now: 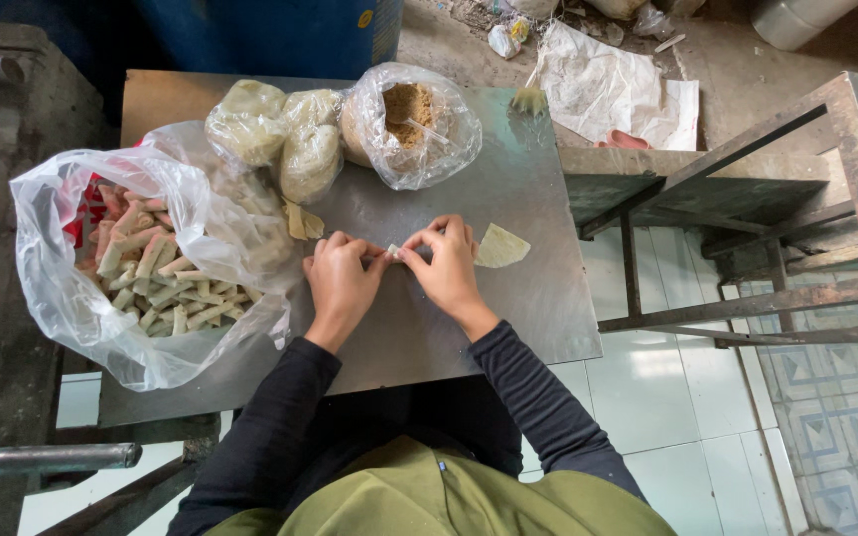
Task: The person sits at a metal table and folds triangular pastry wrappers, scoops brown filling from a plastic-lined container with a small spoon onto a wrapper, folds the wrapper over the filling, and sets the filled pastry aside. Finished rolled pastries are collected in a plastic bag on the table.
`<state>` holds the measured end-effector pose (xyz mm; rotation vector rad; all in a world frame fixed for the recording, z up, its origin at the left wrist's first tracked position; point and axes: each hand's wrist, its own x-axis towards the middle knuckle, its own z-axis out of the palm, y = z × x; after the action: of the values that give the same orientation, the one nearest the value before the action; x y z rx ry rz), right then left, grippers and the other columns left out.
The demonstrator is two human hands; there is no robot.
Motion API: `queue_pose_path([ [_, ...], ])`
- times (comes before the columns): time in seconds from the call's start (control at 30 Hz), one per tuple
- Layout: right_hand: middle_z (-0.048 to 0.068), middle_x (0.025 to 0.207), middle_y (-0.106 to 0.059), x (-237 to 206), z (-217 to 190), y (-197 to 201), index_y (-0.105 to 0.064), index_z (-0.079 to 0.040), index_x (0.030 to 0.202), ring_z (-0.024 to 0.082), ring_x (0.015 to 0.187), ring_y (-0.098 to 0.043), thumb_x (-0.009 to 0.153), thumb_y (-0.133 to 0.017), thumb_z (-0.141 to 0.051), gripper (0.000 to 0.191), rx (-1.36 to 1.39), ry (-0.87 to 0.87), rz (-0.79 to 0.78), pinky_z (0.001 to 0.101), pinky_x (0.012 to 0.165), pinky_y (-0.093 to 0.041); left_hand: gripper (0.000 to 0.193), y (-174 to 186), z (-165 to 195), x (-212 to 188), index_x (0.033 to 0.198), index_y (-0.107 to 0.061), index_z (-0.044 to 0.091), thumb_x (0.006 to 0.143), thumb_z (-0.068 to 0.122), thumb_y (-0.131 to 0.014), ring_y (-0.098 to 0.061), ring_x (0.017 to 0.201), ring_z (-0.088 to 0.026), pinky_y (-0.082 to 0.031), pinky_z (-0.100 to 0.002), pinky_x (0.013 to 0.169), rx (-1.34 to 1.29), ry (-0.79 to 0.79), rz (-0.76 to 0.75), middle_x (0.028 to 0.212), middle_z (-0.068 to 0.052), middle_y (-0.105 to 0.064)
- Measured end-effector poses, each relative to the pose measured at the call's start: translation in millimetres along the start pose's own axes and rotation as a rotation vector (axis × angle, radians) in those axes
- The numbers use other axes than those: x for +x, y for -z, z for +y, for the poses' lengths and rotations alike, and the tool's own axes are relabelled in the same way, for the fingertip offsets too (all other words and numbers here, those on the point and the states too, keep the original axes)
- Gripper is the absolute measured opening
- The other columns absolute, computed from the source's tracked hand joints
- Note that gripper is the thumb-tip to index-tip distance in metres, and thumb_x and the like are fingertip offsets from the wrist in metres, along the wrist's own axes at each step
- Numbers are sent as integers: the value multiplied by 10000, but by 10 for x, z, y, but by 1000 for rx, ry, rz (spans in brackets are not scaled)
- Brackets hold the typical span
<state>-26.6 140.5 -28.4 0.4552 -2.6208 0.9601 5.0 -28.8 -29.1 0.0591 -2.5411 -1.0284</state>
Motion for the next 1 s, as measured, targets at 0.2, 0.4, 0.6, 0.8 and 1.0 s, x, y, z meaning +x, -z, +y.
queue_pose_path([
  [0.2,50,1161,-546,58,76,106,-772,-190,887,299,1129,-490,801,-833,-246,119,25,113,-99,436,949,-341,83,70,-2,-15,829,-796,206,771,258,-825,-582,925,-243,-354,-432,801,61,-165,16,892,4,-618],
  [0.4,44,1135,-550,33,42,-7,-777,-210,893,298,1135,-492,833,-799,-244,72,-10,-4,-19,466,934,-337,91,-18,31,5,832,-758,181,794,238,-817,-546,1027,-279,-337,-470,823,84,-31,47,1024,-33,-603],
  [0.6,99,1125,-546,227,23,-303,-715,-132,891,339,1114,-506,860,-772,-239,125,-163,-94,120,497,908,-355,240,-244,95,274,1022,-655,134,837,216,-784,-516,1104,-321,-330,-485,846,133,-1,225,1141,-103,-578],
  [0.8,98,1043,-601,161,324,177,-716,-136,915,348,1055,-564,865,-820,-255,166,-152,-43,223,479,914,-433,121,-142,47,362,932,-708,192,878,266,-788,-550,1026,-281,-331,-453,830,90,-130,92,1057,-27,-630],
  [1.0,118,991,-611,-257,660,716,-690,-66,927,357,961,-586,788,-820,-182,223,-241,15,53,458,840,-470,129,-18,142,354,917,-729,190,817,250,-783,-579,1015,-252,-345,-437,858,164,-218,38,1033,-7,-652],
])
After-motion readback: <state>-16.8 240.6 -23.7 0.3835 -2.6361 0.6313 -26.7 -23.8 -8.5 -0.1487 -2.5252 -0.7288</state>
